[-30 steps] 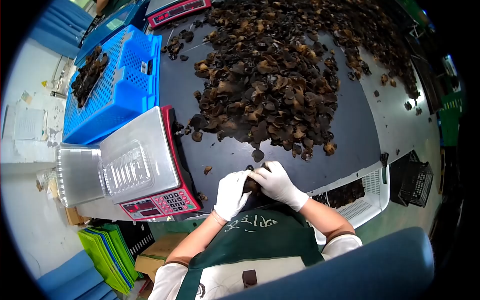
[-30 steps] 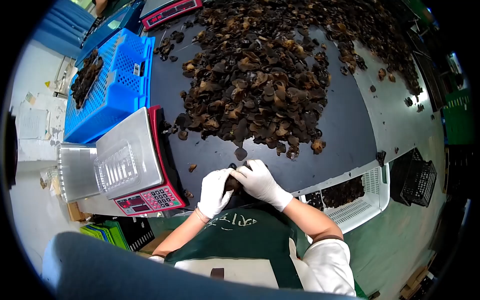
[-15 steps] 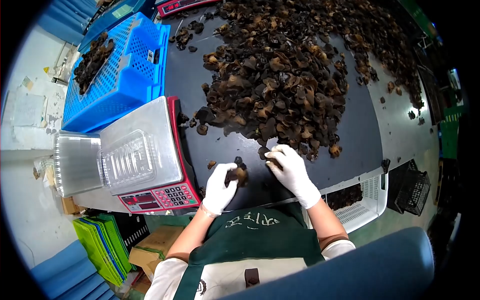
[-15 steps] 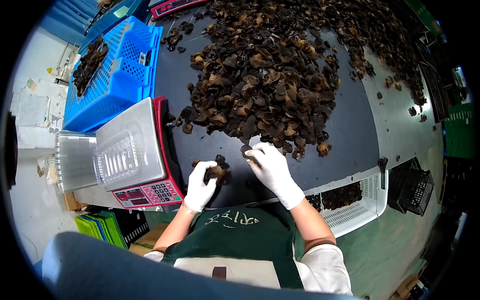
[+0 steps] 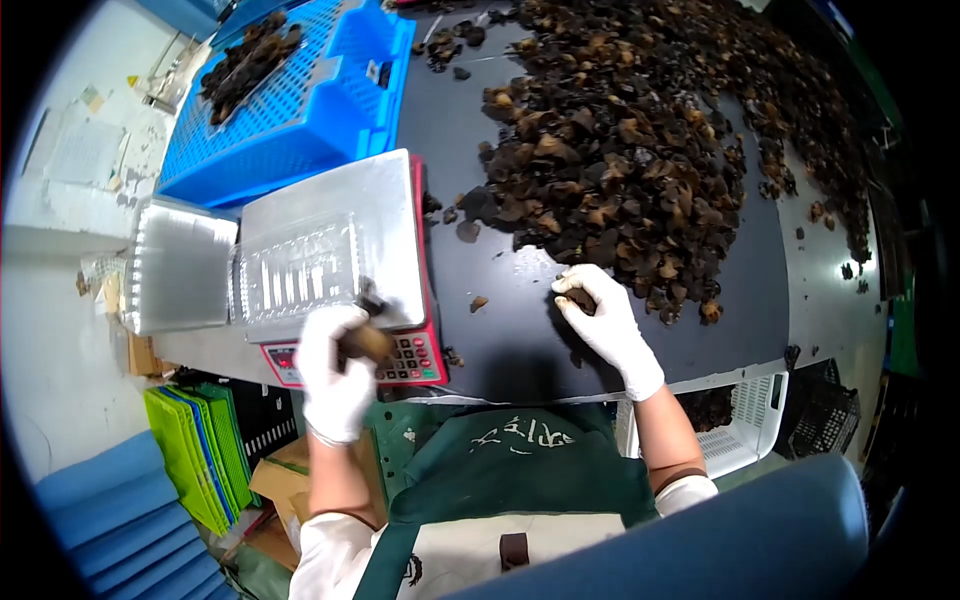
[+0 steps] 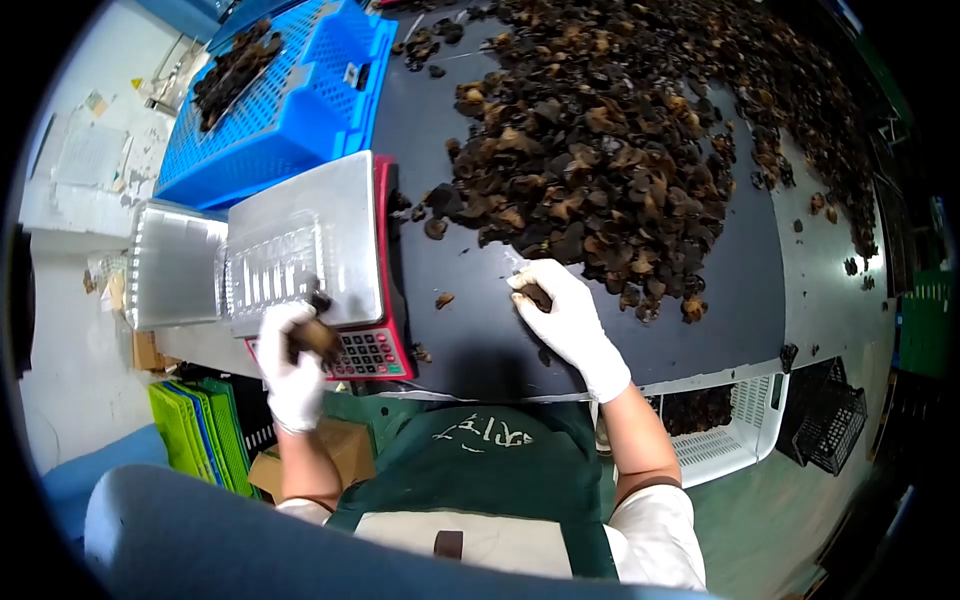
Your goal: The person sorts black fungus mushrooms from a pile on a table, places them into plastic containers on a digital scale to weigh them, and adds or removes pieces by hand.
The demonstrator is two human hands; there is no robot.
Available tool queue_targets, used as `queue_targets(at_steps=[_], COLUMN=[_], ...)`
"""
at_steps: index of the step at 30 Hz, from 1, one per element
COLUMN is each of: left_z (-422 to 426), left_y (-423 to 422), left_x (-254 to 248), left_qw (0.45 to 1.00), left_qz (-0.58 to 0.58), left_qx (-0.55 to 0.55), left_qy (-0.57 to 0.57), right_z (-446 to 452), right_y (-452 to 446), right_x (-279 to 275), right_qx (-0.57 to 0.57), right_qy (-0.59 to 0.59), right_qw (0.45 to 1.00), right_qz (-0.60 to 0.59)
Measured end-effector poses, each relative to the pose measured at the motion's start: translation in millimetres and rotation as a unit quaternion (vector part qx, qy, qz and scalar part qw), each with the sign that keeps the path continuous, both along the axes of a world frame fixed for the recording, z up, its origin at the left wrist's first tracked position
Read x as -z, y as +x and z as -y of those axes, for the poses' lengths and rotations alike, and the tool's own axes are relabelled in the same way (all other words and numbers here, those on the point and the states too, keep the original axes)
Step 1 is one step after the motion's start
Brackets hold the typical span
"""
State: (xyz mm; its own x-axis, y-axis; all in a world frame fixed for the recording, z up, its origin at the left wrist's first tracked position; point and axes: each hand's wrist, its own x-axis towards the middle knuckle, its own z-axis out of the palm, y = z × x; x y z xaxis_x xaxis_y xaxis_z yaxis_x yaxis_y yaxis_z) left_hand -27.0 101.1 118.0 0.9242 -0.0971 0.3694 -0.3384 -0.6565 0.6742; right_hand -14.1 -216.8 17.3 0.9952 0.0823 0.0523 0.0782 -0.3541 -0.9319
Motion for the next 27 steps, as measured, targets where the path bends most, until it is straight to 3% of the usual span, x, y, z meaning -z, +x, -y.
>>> queue_targets(at_steps=[3, 5, 7, 11, 15, 16, 21, 24, 25, 27], left_z=[-82.4, -124.4, -142.6, -131.9, -128.4, -129.7, -155.3, -171.2, -174.6, -181.1], left_y=[44.4, 71.7, 87.8, 91.0, 91.3, 91.1, 87.8, 80.1, 78.0, 75.1], left_x=[3.4, 23.6, 42.1, 54.5, 57.2, 52.6, 44.4, 37.3, 36.0, 25.8], left_qw=[0.995, 0.996, 0.987, 0.996, 0.998, 0.999, 0.995, 0.992, 0.985, 0.991], left_qz=[0.001, -0.032, -0.001, -0.023, -0.057, -0.040, -0.014, -0.088, -0.118, -0.096], left_qx=[-0.068, -0.048, -0.001, 0.017, 0.016, 0.019, 0.065, 0.087, 0.093, 0.088], left_qy=[0.068, 0.066, 0.158, 0.090, -0.006, 0.017, 0.074, -0.017, -0.081, -0.033], right_z=[-30.9, -56.7, -85.6, -144.5, -211.0, -224.7, -256.6, -239.2, -226.9, -198.1], right_y=[19.5, 32.1, 42.6, 63.5, 89.3, 92.8, 90.0, 87.2, 88.3, 81.2], right_x=[-29.3, -48.2, -62.1, -94.7, -87.2, -79.2, -53.0, -71.2, -83.1, -83.9], right_qx=[-0.064, -0.098, -0.127, -0.172, -0.197, -0.226, -0.213, -0.205, -0.216, -0.179], right_qy=[0.033, 0.037, 0.083, 0.063, 0.009, -0.012, -0.218, -0.154, -0.084, 0.093], right_qw=[0.997, 0.993, 0.987, 0.980, 0.947, 0.957, 0.916, 0.933, 0.945, 0.973], right_qz=[0.039, 0.046, 0.058, 0.084, 0.255, 0.180, 0.262, 0.252, 0.232, 0.112])
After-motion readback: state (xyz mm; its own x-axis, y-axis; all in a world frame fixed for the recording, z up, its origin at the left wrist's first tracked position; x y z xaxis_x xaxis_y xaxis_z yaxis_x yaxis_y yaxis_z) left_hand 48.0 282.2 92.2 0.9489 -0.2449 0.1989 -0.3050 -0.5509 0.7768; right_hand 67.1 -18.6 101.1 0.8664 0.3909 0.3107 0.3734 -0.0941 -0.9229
